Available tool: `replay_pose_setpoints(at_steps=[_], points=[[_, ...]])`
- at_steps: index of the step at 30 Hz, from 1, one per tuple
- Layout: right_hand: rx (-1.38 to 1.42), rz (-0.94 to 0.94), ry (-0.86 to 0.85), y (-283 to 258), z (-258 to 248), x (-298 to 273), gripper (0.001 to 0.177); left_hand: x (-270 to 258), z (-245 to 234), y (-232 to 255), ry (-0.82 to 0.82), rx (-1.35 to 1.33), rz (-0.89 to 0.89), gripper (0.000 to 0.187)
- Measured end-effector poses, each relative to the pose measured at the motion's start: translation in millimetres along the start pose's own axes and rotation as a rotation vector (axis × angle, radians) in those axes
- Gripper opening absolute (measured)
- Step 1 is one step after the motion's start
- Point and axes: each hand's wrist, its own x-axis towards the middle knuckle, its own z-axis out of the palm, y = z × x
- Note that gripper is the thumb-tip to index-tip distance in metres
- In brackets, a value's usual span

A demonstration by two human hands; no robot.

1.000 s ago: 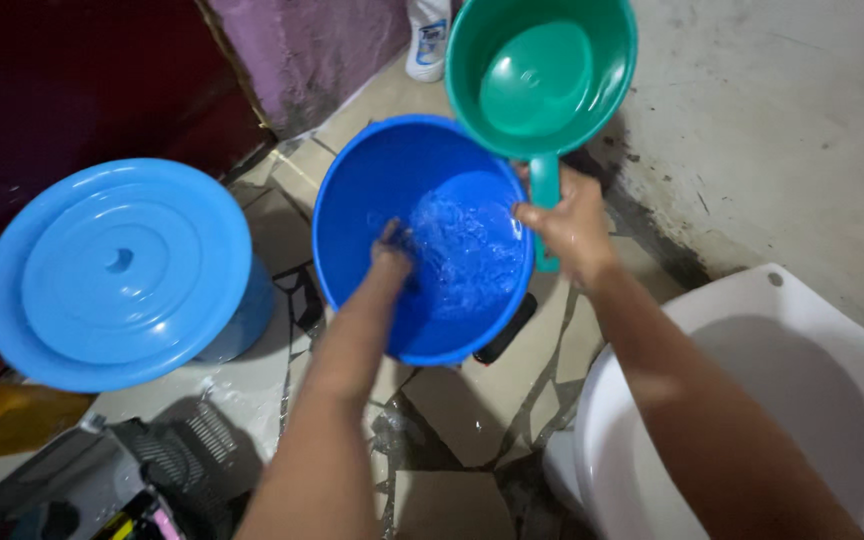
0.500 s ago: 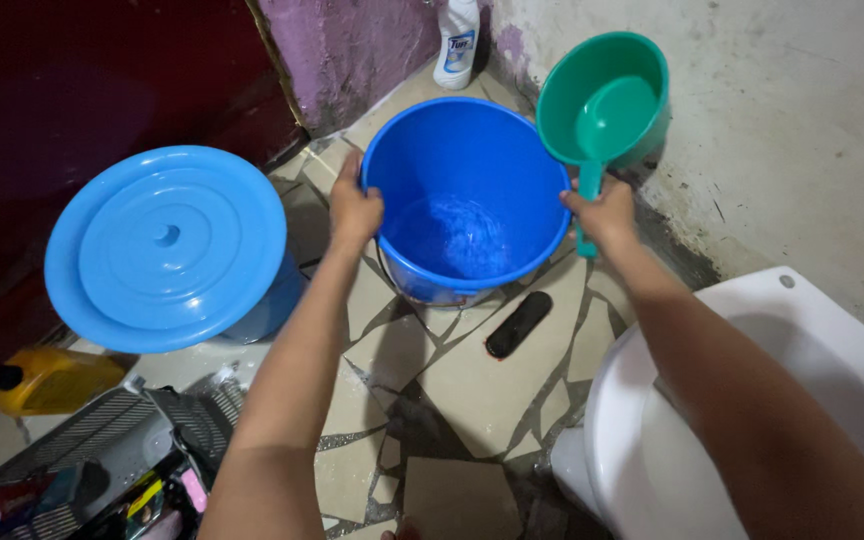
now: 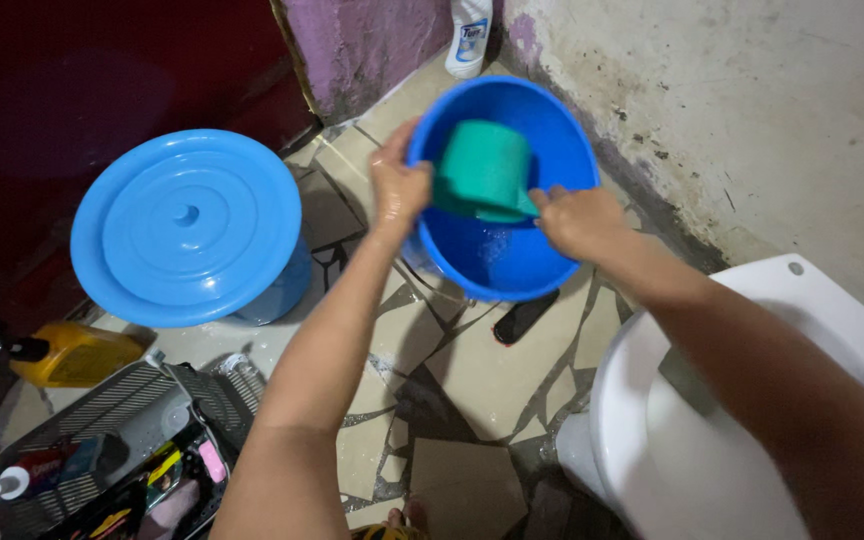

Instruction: The person cleans a blue plastic bucket by adding soap and water, scrubbing the inside and outside with a brush, and rinsing it with water from a green scoop.

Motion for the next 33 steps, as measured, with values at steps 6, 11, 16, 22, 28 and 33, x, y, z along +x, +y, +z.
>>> replay_pose_setpoints(at_steps=[6,11,16,22,28,33], points=[[-0.361,-0.073,0.195,-7,85,24,0.053,-37,10,65,-0.267,0.066,0.144,0.073],[0.088,0.24,-0.127,-58,166,60,0.038,-52,0,80,-0.26,-0.008,0.1,0.072],[1.286,0.657,-0.344,-78,144,75,0.02,-48,13,67,-0.13,0.005,0.002,0.071],[2.167,0.651,-0.384,-42,72,49,0.034,-35,7,-2,0.161,-0.238,-0.115,0.068],[2.049,0.624,-0.18,-40,-18,6,0.037,-15,-1,-49,0.145,-0.234,-0.314,0.064],[1.972,0.568,0.027,-57,-74,-18,0.037,6,-3,-17,0.216,-0.231,-0.47,0.057]])
